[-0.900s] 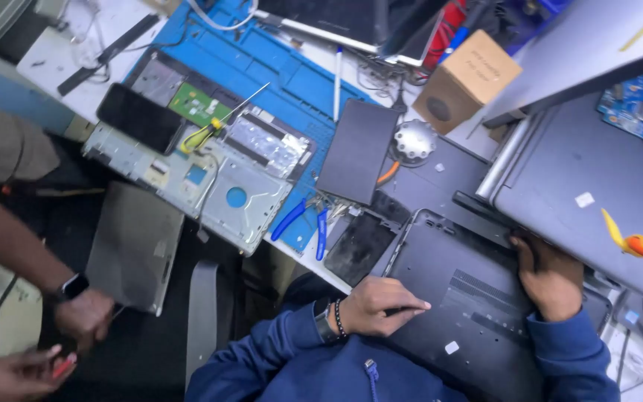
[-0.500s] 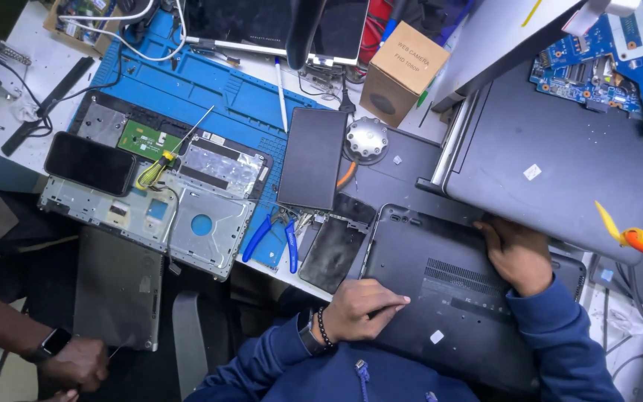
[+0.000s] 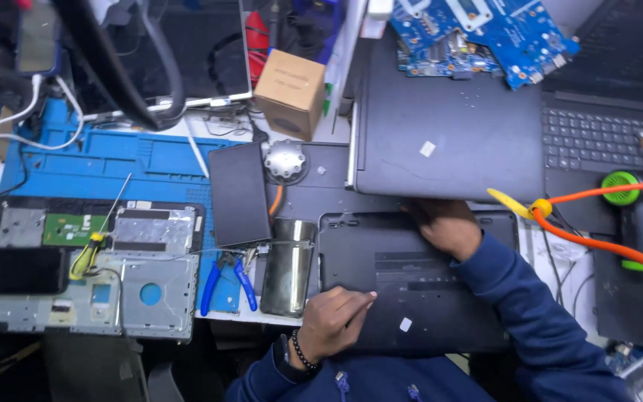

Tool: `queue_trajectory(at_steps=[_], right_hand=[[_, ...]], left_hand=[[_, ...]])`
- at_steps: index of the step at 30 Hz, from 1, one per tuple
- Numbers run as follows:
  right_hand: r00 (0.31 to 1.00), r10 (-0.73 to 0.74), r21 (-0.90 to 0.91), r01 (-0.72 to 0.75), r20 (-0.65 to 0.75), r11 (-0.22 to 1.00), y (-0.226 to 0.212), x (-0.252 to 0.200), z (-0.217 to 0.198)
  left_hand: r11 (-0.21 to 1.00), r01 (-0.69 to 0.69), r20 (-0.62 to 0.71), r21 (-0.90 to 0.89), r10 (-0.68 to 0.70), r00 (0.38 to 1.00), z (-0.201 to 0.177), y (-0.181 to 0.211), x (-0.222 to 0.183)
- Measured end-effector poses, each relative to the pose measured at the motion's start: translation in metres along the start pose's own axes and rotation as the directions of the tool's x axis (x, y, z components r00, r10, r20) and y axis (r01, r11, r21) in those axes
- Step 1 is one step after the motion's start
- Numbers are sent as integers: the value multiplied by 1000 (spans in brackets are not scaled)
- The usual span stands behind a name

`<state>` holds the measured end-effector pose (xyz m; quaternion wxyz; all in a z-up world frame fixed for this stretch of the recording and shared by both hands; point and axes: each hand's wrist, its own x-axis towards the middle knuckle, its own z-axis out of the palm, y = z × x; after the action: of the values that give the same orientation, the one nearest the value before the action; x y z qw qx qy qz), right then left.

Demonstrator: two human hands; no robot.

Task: Opening the bottom case of a laptop using a prying tool to access internal components.

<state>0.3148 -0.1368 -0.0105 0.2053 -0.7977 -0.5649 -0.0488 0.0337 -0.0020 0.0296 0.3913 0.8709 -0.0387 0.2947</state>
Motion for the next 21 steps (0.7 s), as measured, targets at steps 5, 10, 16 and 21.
queue_trajectory(at_steps=[5,10,16,21], right_hand=[[996,75,-54,-78,-55,996,5,-12,17],[989,145,-61,-145,7,988,6,-10,25],[985,148,-18,-147,87,989,6,-5,24],[963,189,88,-209,193,974,4,-1,12]], left_hand=[[988,-154,87,26,151,985,5,5,12],[977,-203,112,60,196,974,15,7,16],[967,-242,165,84,226,960,22,9,20],[978,-190,194,86,171,966,25,9,22]])
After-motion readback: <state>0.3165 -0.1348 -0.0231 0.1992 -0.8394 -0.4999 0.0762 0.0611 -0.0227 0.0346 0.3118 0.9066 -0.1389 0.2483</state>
